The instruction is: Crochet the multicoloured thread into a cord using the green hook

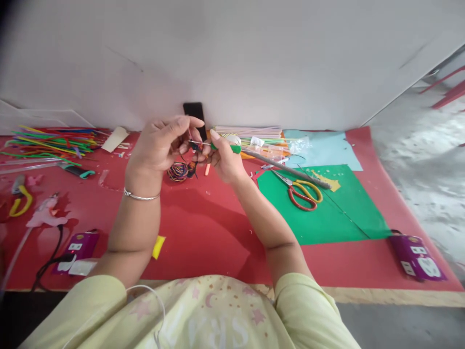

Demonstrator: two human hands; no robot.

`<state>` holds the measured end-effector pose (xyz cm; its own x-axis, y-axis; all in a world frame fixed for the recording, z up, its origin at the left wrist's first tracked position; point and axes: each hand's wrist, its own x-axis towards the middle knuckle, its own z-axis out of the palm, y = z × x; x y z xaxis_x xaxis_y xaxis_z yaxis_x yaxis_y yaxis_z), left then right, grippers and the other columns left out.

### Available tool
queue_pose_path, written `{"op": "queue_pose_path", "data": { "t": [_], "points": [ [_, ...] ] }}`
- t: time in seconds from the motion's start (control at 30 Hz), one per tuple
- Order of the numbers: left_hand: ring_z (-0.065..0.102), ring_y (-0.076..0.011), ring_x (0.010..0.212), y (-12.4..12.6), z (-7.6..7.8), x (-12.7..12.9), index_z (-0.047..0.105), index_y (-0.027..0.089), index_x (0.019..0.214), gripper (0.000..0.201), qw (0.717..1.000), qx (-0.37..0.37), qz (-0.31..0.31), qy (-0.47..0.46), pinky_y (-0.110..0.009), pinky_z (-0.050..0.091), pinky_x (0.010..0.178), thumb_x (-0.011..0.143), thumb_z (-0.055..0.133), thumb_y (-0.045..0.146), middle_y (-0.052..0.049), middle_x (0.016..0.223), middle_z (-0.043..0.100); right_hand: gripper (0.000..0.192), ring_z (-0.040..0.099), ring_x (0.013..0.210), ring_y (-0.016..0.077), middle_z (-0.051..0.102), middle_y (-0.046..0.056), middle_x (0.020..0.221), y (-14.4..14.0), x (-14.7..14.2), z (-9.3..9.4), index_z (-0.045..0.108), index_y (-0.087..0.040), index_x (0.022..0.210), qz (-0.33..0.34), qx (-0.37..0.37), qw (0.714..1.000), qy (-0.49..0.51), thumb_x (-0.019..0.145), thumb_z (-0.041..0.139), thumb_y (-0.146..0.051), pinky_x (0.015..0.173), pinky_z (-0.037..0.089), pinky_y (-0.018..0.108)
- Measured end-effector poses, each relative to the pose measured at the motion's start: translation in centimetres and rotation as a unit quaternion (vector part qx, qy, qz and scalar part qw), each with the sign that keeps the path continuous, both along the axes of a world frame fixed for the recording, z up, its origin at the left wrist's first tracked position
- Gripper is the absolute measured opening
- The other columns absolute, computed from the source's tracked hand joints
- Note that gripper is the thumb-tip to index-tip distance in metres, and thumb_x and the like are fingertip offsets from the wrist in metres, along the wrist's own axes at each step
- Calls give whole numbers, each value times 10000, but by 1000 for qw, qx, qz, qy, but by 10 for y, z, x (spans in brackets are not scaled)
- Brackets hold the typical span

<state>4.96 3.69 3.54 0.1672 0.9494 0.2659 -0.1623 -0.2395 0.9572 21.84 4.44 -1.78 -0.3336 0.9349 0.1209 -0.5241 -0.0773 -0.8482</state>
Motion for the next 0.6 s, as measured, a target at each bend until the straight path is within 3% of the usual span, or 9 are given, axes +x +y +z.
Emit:
{"op": "queue_pose_path", "data": {
  "t": [0.27,0.37,0.47,0.53,0.6],
  "points": [
    [574,-117,498,-28,-28,-6,923,224,924,431,997,-26,76,-2,-259,371,429,824,1013,634,-60,726,782,683,750,615,160,625,-18,571,2,-8,-15,596,-228,663,16,-12,1000,-20,901,816,-829,517,575,214],
    [663,-154,557,-30,-27,-13,929,208,928,424,999,-23,49,-2,-275,451,465,817,1028,605,-86,770,817,700,746,612,162,619,-23,572,3,-11,-22,597,-233,679,36,-13,999,-34,858,832,-866,491,558,210],
    [758,-206,695,-27,-22,-14,939,209,994,389,1000,-27,-5,-11,-307,577,572,742,1097,460,-99,846,848,709,749,636,163,612,-30,590,3,-14,-26,604,-240,715,19,-8,1000,-24,881,785,-905,514,583,216],
    [740,-189,688,-23,-22,-12,931,208,946,331,999,-27,-17,-19,-283,545,550,739,1093,409,-88,815,827,722,757,669,168,621,-25,618,2,-16,-27,610,-243,735,-1,3,1000,-19,903,738,-934,560,624,233],
    [664,-146,604,-20,-26,-9,898,196,838,282,999,-35,-1,-18,-249,425,466,785,1054,425,-79,747,788,734,756,683,167,645,-14,654,1,-18,-30,614,-243,743,-21,18,999,-30,904,722,-950,568,631,239]
  ]
}}
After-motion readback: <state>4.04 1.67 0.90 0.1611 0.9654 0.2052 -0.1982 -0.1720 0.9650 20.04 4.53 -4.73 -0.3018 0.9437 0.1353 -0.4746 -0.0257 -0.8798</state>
